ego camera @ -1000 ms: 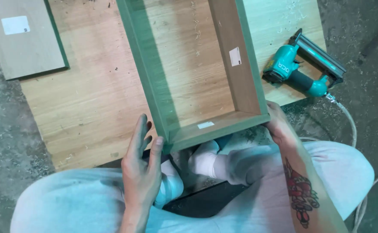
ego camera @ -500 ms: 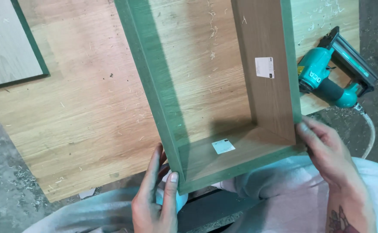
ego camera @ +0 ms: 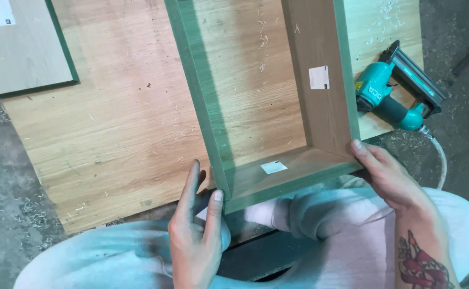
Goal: Assemble a wooden box by aligning panels and fastening them with a pneumatic nail gun.
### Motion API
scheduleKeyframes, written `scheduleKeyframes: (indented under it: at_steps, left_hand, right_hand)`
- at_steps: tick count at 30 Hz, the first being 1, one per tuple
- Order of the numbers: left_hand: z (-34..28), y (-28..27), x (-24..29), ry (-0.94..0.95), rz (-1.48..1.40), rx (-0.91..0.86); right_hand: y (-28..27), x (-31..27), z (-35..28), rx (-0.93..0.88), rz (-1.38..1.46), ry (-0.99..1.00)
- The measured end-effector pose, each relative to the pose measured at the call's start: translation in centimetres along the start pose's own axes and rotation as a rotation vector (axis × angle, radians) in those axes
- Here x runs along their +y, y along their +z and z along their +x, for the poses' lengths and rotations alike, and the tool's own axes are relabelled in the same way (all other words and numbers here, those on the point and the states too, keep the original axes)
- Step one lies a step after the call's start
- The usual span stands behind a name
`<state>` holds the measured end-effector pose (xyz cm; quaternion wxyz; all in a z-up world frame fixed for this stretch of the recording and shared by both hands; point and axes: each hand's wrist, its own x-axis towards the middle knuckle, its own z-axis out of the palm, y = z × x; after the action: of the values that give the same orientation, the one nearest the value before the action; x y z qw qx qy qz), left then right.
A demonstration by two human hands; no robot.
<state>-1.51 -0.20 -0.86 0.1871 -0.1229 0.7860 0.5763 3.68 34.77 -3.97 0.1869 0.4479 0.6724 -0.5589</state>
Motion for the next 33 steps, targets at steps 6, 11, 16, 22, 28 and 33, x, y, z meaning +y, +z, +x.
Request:
scheduleKeyframes:
  at_steps: [6, 11, 16, 22, 28, 33]
  left_hand:
    - [-0.5, -0.2, -0.2, 0.012, -0.025, 0.019]
    - [-0.5, -0.2, -0.3, 0.115, -0.019, 0.032]
    - [-0.4, 0.3, -0.8, 0.159, -0.163, 0.068]
    - [0.4, 1.0, -2.2, 0.091, -0.172, 0.068]
    - [1.3, 1.4, -3.2, 0.162, -0.018, 0.031]
    - [2.7, 0.5, -4.4, 0.287, 0.008, 0.006]
  right_hand:
    - [3.6, -3.4, -1.4, 0.025, 0.196, 0.105]
    - [2.9, -2.0, 0.9, -0.087, 0.331, 0.049]
    - [0.5, -0.1, 5.2, -0.145, 0.286, -0.030]
    - [-0.5, 0.6, 6.8, -0.184, 0.189, -0.058]
    - [1.2, -2.4, 4.2, -0.307, 0.201, -0.062]
    - [0.4, -3.4, 3.5, -0.189, 0.070, -0.321]
